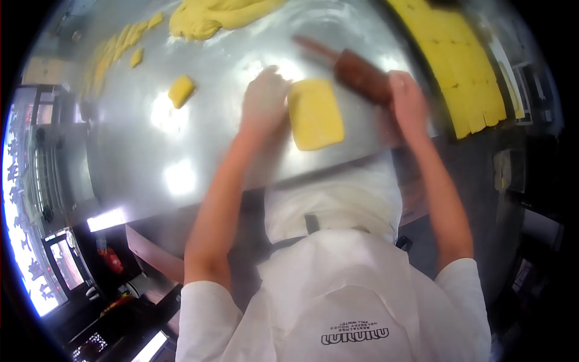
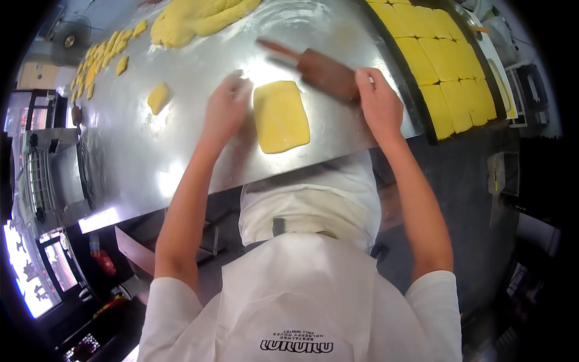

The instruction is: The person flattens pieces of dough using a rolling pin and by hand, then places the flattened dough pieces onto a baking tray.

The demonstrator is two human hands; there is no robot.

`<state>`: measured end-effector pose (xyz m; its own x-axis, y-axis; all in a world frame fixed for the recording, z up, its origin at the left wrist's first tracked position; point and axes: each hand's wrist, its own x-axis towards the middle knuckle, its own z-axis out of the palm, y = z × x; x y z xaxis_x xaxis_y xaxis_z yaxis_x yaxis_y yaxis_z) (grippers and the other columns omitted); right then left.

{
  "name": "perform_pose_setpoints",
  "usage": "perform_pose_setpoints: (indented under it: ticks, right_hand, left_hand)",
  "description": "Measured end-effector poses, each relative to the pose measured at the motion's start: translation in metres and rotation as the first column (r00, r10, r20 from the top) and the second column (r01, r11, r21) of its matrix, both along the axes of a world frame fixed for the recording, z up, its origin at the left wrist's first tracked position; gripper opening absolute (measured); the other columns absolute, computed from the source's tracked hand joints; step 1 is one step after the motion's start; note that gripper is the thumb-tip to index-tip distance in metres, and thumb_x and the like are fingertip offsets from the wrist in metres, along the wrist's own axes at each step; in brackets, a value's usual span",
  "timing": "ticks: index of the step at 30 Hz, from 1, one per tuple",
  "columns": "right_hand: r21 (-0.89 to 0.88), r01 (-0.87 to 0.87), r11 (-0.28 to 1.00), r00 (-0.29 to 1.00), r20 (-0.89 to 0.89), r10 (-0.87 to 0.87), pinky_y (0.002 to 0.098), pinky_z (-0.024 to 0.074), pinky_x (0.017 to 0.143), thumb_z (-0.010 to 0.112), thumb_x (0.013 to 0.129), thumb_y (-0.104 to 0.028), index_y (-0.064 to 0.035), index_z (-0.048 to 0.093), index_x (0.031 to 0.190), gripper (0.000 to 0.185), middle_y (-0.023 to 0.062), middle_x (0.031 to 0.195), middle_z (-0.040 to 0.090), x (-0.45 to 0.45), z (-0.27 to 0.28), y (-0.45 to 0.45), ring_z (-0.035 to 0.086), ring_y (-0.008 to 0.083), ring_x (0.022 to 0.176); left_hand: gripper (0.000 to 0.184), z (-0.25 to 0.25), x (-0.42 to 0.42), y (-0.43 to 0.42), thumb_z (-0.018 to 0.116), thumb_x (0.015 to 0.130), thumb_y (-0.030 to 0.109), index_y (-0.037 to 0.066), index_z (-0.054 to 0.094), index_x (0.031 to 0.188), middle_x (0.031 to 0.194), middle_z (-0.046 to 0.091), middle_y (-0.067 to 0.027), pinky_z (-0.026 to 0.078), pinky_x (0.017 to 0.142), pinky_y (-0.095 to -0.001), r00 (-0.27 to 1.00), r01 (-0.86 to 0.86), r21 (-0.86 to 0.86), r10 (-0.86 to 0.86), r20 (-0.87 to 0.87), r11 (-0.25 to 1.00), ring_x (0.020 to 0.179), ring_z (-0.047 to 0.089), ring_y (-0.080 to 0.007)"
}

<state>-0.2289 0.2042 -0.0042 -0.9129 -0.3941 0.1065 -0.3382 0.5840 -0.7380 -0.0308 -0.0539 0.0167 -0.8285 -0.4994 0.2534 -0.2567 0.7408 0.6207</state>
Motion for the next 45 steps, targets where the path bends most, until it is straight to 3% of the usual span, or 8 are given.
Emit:
perform_pose_setpoints:
  ticks: [10, 19, 26, 33, 34, 37, 38, 45]
  right_hand:
    - [0.017, 0.055, 0.998, 0.991, -0.120, -0.052, 0.0355, 0.0510, 0.080, 0.056, 0.103, -0.055, -0.0166, 0.072, 0.120, 0.045, 0.0035, 0.082, 0.072, 0.020, 0.005, -0.002, 0.070, 0.0243, 0.083]
    - [-0.004, 0.043, 0.999, 0.992, -0.119, -0.043, 0.0338, 0.0506, 0.078, 0.060, 0.103, -0.049, -0.0175, 0.072, 0.123, 0.040, 0.0025, 0.082, 0.070, 0.021, 0.003, -0.002, 0.067, 0.0201, 0.080]
    - [0.036, -0.091, 0.995, 0.993, 0.073, 0.088, 0.0339, 0.0524, 0.093, 0.077, 0.091, -0.052, -0.0128, 0.068, 0.131, 0.057, 0.0087, 0.110, 0.076, 0.037, 0.022, -0.017, 0.071, 0.0228, 0.099]
    - [0.050, -0.662, 0.748, 0.740, -0.112, 0.663, 0.0394, 0.0575, 0.068, 0.086, 0.080, -0.052, -0.0194, 0.070, 0.123, 0.056, 0.0102, 0.088, 0.075, 0.101, 0.045, -0.062, 0.073, 0.0309, 0.073]
    - [0.175, -0.667, 0.725, 0.720, -0.102, 0.687, 0.0412, 0.0574, 0.070, 0.079, 0.084, -0.055, -0.0195, 0.070, 0.122, 0.053, 0.0109, 0.088, 0.076, 0.110, 0.044, -0.076, 0.073, 0.0326, 0.076]
    - [0.224, -0.619, 0.753, 0.764, -0.052, 0.643, 0.0442, 0.0564, 0.075, 0.064, 0.094, -0.061, -0.0193, 0.071, 0.121, 0.050, 0.0122, 0.086, 0.076, 0.093, 0.025, -0.118, 0.073, 0.0352, 0.082]
    - [0.188, -0.594, 0.782, 0.793, -0.027, 0.609, 0.0447, 0.0560, 0.076, 0.060, 0.096, -0.062, -0.0192, 0.071, 0.121, 0.051, 0.0126, 0.085, 0.076, 0.086, 0.018, -0.130, 0.073, 0.0357, 0.083]
    - [0.188, -0.678, 0.711, 0.684, -0.191, 0.704, 0.0457, 0.0555, 0.071, 0.068, 0.088, -0.067, -0.0164, 0.070, 0.126, 0.064, 0.0111, 0.081, 0.074, 0.108, 0.022, -0.098, 0.073, 0.0355, 0.079]
  left_hand:
    - [0.035, 0.008, -0.021, 0.008, 0.080, 0.088, 0.022, -0.005, 0.065, 0.106, 0.098, 0.071, -0.0172, 0.056, 0.078, -0.0416, 0.979, -0.025, 0.284, -0.034, 0.203, 0.959, 0.091, 0.070, -0.0271]
    - [0.046, -0.019, 0.097, 0.008, 0.070, 0.099, 0.018, -0.007, 0.055, 0.134, 0.116, 0.069, -0.0211, 0.061, 0.079, -0.0322, 0.941, -0.330, 0.675, 0.290, 0.176, 0.660, 0.099, 0.071, -0.0242]
    - [0.049, -0.002, 0.127, 0.017, 0.065, 0.105, 0.025, -0.005, 0.054, 0.142, 0.123, 0.070, -0.0153, 0.050, 0.101, -0.0362, 0.847, -0.512, 0.267, 0.532, -0.003, 0.817, 0.114, 0.066, -0.0241]
    - [0.022, -0.012, 0.137, -0.019, 0.058, 0.104, 0.016, -0.001, 0.067, 0.113, 0.106, 0.067, -0.0160, 0.048, 0.093, -0.0403, 0.814, -0.497, 0.140, 0.516, -0.267, 0.856, 0.102, 0.063, -0.0305]
    - [0.015, -0.010, 0.134, -0.022, 0.059, 0.100, 0.011, 0.000, 0.068, 0.104, 0.092, 0.062, -0.0147, 0.048, 0.080, -0.0463, 0.949, -0.301, -0.505, 0.308, -0.071, 0.809, 0.087, 0.061, -0.0351]
    - [0.015, -0.004, 0.119, -0.034, 0.060, 0.099, 0.013, 0.001, 0.068, 0.103, 0.084, 0.061, -0.0115, 0.047, 0.072, -0.0509, 0.867, -0.319, -0.337, 0.416, 0.274, 0.886, 0.080, 0.061, -0.0380]
    - [0.020, -0.019, 0.121, -0.043, 0.059, 0.100, 0.019, 0.002, 0.067, 0.093, 0.077, 0.060, -0.0120, 0.046, 0.068, -0.0526, 0.952, -0.270, -0.539, 0.306, -0.024, 0.798, 0.074, 0.061, -0.0381]
    - [0.039, -0.009, 0.133, -0.018, 0.053, 0.105, 0.030, 0.004, 0.065, 0.078, 0.076, 0.064, -0.0169, 0.047, 0.070, -0.0542, 0.884, -0.365, -0.337, 0.437, 0.168, 0.868, 0.077, 0.062, -0.0410]
